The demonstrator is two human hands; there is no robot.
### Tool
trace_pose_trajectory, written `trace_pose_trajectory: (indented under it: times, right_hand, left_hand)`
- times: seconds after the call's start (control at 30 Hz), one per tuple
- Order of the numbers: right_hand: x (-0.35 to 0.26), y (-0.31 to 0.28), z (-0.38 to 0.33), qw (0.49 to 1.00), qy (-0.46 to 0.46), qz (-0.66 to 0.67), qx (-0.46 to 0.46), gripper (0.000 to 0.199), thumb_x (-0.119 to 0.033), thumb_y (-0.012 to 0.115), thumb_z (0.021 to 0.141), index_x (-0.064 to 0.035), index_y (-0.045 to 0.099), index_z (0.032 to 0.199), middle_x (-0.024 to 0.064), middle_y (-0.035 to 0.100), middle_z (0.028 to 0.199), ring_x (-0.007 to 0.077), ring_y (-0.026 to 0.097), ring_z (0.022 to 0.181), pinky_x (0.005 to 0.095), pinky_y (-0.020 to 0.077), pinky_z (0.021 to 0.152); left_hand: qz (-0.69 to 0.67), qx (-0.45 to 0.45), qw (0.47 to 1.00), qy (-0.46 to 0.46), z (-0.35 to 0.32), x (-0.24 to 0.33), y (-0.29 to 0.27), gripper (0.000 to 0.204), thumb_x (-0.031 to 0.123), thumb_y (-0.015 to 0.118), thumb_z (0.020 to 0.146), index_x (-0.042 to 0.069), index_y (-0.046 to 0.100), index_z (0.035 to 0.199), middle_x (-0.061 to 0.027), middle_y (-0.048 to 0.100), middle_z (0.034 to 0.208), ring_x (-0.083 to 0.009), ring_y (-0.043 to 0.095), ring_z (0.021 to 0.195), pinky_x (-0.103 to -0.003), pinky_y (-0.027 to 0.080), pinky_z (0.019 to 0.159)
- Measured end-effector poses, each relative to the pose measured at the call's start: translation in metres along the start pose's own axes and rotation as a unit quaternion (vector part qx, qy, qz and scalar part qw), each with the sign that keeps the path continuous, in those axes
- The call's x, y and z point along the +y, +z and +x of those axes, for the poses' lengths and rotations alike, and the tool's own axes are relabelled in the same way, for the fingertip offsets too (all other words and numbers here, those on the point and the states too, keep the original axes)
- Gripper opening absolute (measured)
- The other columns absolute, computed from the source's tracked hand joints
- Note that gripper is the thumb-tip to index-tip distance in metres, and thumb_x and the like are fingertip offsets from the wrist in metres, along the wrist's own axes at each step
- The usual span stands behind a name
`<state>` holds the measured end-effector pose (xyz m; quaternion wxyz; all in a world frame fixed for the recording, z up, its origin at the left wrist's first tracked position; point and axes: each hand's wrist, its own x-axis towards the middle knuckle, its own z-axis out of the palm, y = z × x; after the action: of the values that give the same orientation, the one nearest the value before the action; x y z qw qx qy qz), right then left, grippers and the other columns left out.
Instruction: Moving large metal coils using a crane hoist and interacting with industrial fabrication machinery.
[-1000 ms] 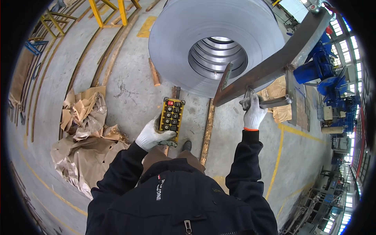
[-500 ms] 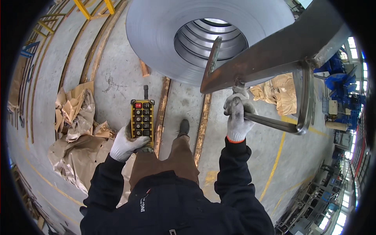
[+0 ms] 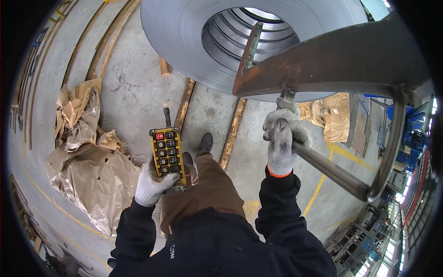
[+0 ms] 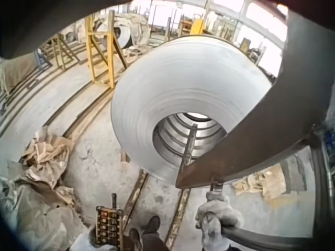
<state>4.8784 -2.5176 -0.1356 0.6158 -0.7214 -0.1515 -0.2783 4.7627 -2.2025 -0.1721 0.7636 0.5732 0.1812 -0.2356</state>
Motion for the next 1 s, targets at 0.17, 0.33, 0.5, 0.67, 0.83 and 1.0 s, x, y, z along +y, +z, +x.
trace_pose_trajectory:
  times: [0.17,0.33,0.5,0.67,0.83,1.0]
  right_hand:
    - [0.0,0.003,-0.001,0.996,-0.068,-0.024,-0.05,0.007,-0.005,0.062,0.092,-0.0039,0.063,0.085,0.009,0.067,0.075,0.0233,0.064,0.075,0.0522,0.0451,0.104]
    - [0.002,0.006,-0.012,0.998,-0.055,0.016,-0.038,0.012,-0.007,0.061,0.096,-0.0059,0.06,0.084,0.0078,0.063,0.069,0.0207,0.062,0.063,0.0535,0.0445,0.102]
    - [0.001,0.01,0.001,0.997,-0.065,0.02,-0.043,0.019,-0.013,0.058,0.1,-0.0061,0.057,0.082,0.0091,0.057,0.058,0.0251,0.059,0.059,0.05,0.0476,0.088]
    - [-0.018,0.019,-0.007,1.0,0.014,-0.002,-0.002,0.033,-0.025,0.048,0.105,-0.0066,0.054,0.078,0.0113,0.053,0.058,0.0263,0.057,0.062,0.0326,0.0448,0.059]
    - [-0.027,0.029,-0.003,0.996,-0.005,-0.085,0.007,0.048,-0.028,0.044,0.107,-0.0082,0.049,0.063,0.0081,0.046,0.054,0.0222,0.052,0.06,0.0416,0.0487,0.085]
    - [-0.03,0.028,0.0,0.993,0.0,-0.117,-0.017,0.048,-0.026,0.044,0.111,-0.0056,0.044,0.068,0.0054,0.039,0.059,0.0184,0.051,0.063,0.0302,0.0385,0.062]
  left_hand:
    - [-0.008,-0.008,1.0,-0.021,0.017,-0.023,-0.006,0.056,0.007,0.08,0.085,0.001,0.054,0.134,-0.0068,0.07,0.117,-0.0132,0.068,0.104,-0.032,0.057,0.094]
    - [-0.018,-0.013,0.999,-0.039,0.025,-0.043,-0.028,0.058,0.005,0.08,0.084,0.002,0.052,0.135,-0.007,0.069,0.117,-0.0138,0.069,0.103,-0.032,0.058,0.092]
    - [-0.028,0.0,0.998,-0.05,0.029,-0.053,-0.042,0.066,0.004,0.079,0.079,0.0,0.05,0.138,-0.0088,0.068,0.116,-0.0172,0.07,0.101,-0.033,0.059,0.091]
    - [-0.061,-0.07,0.995,-0.03,0.035,-0.057,-0.057,0.081,0.008,0.085,0.081,-0.003,0.041,0.148,-0.013,0.067,0.128,-0.0196,0.068,0.113,-0.037,0.057,0.1]
    - [-0.123,-0.095,0.988,-0.003,0.031,-0.059,-0.068,0.111,0.017,0.089,0.079,-0.003,0.018,0.162,-0.0136,0.062,0.136,-0.0182,0.064,0.12,-0.036,0.053,0.104]
    - [-0.081,-0.088,0.992,0.03,0.022,-0.049,-0.086,0.115,0.019,0.09,0.078,-0.005,0.015,0.162,-0.015,0.061,0.139,-0.0179,0.061,0.125,-0.034,0.05,0.107]
